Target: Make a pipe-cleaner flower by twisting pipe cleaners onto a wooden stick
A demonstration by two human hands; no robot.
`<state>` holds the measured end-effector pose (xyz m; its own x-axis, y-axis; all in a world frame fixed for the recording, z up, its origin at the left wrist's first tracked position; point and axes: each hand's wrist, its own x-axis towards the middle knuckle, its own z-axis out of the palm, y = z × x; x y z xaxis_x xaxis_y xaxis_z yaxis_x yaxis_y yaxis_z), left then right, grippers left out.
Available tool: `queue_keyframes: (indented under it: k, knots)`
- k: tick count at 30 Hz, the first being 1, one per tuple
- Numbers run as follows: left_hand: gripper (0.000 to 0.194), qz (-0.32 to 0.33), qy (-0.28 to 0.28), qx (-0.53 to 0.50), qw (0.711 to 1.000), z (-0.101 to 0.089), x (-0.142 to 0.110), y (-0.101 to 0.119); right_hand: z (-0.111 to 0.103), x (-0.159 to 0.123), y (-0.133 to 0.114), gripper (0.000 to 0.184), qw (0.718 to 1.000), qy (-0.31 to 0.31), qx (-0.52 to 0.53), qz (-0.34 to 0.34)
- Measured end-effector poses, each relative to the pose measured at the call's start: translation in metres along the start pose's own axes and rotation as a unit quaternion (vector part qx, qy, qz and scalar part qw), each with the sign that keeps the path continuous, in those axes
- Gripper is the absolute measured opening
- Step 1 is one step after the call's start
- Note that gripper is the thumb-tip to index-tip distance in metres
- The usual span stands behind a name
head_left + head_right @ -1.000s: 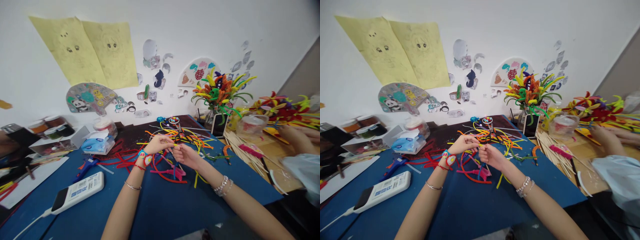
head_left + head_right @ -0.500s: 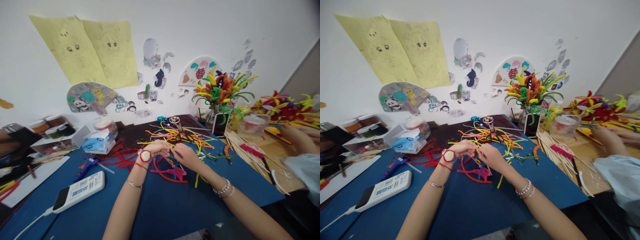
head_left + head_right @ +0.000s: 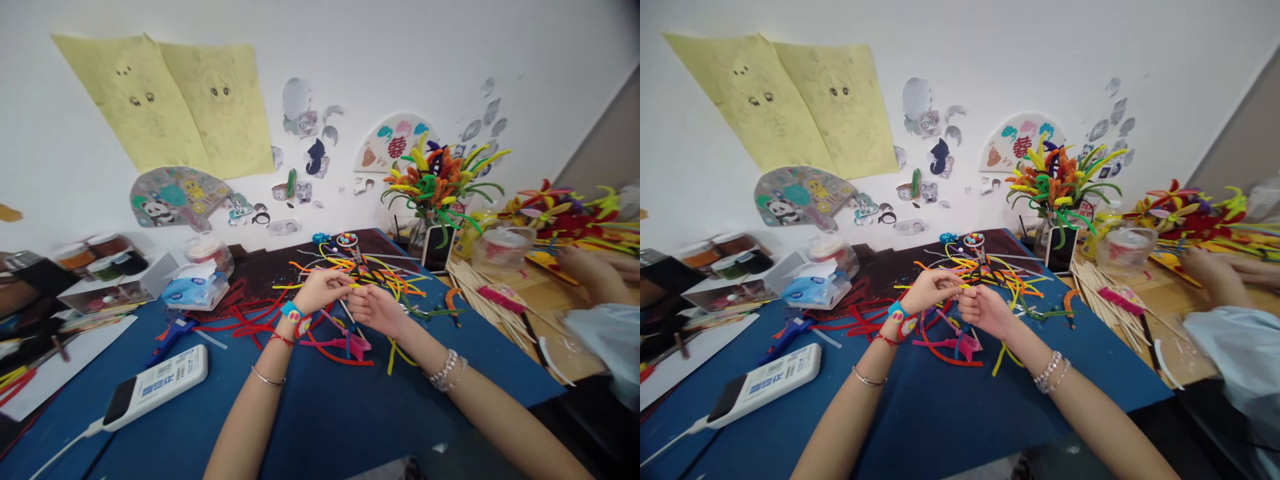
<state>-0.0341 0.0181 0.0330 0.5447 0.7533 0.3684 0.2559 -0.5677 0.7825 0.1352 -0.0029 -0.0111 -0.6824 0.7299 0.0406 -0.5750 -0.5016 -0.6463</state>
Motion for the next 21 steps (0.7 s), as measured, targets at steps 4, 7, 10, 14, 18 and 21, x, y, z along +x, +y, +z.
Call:
queue_keyframes:
  k: [4,7,10,14,18,21]
  knots:
    - [0.019,0.081,0.047,0.126,0.988,0.0027,0.0008,0.0025,0.0,-0.0015,-0.0028,0.021,1.0,-0.013,0.006,0.005]
    - [0.019,0.063,0.044,0.12,0.99,0.003,0.0011,0.0011,0.0002,-0.0009,-0.0025,0.02,1.0,-0.006,-0.018,-0.008]
    - [0.022,0.017,0.021,0.09,0.996,0.0041,0.001,-0.0007,0.0001,0.0002,-0.0011,0.02,0.998,0.009,-0.054,-0.014]
    - [0.022,0.014,0.013,0.125,0.992,0.0053,0.0003,0.0018,0.0008,0.0005,-0.0006,0.019,0.992,0.035,-0.123,-0.022]
    - [0.022,0.038,0.013,0.179,0.983,0.0029,0.0001,0.0069,0.0015,-0.0001,-0.0013,0.019,0.982,0.052,-0.18,-0.027]
    - [0.023,0.046,0.011,0.191,0.98,0.0007,-0.0001,0.008,0.0008,0.0001,-0.0011,0.018,0.98,0.044,-0.19,-0.034]
